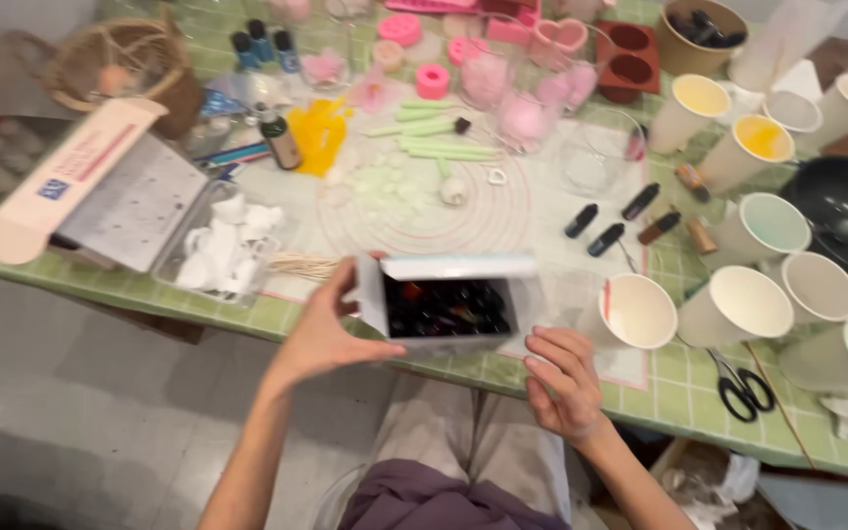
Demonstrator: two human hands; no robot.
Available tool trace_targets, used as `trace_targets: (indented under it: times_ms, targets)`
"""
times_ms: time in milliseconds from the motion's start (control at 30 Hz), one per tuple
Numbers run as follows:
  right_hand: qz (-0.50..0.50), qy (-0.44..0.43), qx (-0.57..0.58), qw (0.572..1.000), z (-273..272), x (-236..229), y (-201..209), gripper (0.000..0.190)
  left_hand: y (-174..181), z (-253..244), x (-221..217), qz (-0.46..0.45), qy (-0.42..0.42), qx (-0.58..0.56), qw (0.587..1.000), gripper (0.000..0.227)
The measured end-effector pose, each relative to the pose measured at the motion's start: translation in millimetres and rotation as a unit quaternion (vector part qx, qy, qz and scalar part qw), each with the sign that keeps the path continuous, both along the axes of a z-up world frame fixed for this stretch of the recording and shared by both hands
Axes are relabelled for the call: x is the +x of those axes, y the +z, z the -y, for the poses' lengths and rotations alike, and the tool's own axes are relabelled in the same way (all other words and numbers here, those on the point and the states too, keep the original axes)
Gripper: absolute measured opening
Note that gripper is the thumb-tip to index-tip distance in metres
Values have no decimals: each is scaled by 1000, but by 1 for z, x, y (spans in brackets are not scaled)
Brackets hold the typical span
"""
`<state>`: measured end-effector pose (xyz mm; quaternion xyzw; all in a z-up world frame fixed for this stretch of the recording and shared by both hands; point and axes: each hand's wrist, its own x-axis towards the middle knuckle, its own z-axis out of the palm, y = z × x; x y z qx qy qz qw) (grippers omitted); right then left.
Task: Open a bottle of liquid candle dye and mix it into a container using a stirring tool.
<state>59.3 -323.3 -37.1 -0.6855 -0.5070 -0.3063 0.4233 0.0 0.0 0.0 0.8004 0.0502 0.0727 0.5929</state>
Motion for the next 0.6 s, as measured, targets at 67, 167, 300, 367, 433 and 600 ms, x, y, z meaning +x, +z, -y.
trace_targets:
  times_ms: [67, 167, 300, 367, 433, 600]
  targets:
    - [17, -42, -8, 999, 6, 2, -4, 27, -11, 14, 6, 4, -60, -45, 997, 113]
    - [-5, -97, -25, 995, 9, 5, -13, 29, -17, 15, 5, 30, -125, -43, 991, 114]
    - [-87, -117, -41, 988, 8, 5, -27, 27, 36, 18, -18, 102, -83, 151, 980, 104]
    - [-89, -117, -44, 988, 6, 3, -27, 27, 46, 30, -32, 107, -59, 184, 975, 75]
    - [-91, -116, -48, 988, 6, 1, -27, 27, 54, 44, -38, 113, -35, 217, 969, 47]
    - [-126, -79, 11, 989, 9, 1, -32, 35, 49, 86, 7, 204, -281, 270, 898, 42]
